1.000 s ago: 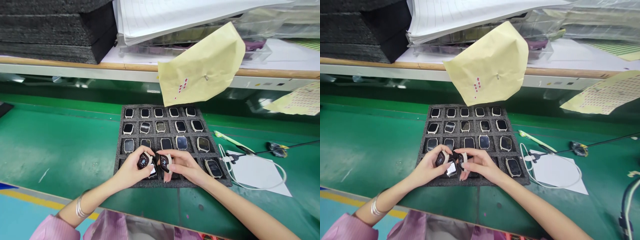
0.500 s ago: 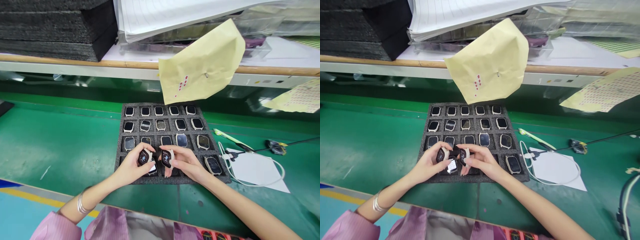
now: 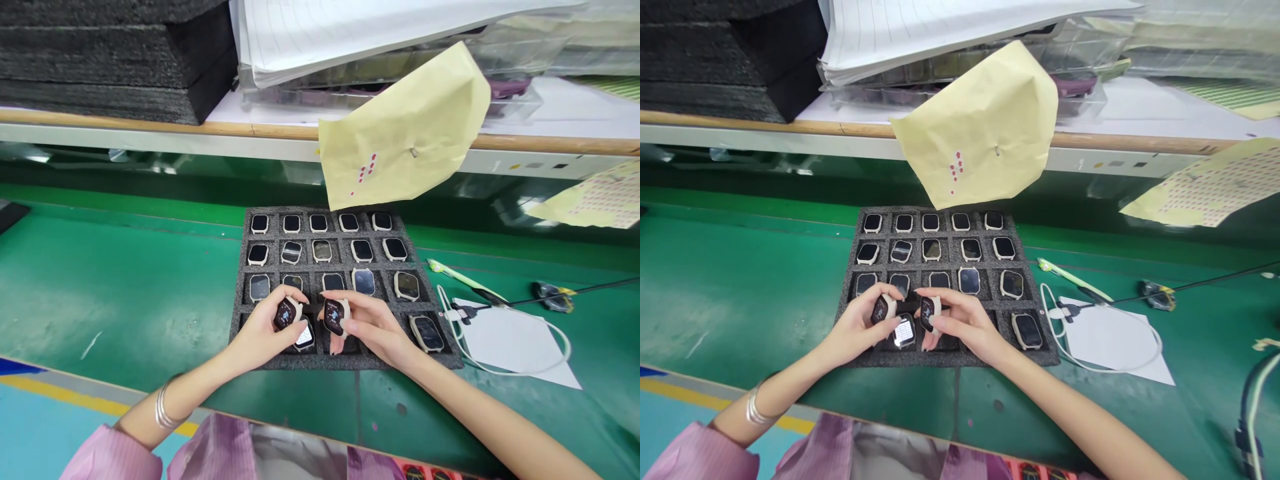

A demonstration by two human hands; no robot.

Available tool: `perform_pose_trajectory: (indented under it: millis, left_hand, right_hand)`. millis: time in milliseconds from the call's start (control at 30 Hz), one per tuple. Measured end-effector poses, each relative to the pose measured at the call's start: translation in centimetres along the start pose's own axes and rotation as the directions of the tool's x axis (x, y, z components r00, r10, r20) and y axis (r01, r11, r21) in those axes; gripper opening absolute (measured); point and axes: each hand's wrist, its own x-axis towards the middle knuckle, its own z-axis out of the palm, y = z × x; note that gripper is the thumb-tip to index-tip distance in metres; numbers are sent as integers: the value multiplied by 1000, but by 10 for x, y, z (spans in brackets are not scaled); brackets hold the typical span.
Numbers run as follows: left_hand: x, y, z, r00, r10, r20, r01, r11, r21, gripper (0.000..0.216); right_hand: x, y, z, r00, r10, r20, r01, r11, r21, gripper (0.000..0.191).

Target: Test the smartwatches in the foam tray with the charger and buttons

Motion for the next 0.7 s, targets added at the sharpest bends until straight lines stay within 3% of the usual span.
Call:
perform_pose_trajectory:
  millis: [700]
  left_hand:
    - [0,2,-1,1000,-28,15,28,1000,11,20]
  right_hand:
    - [-1,4,-3,999,3,35,-2,1000,-28,42]
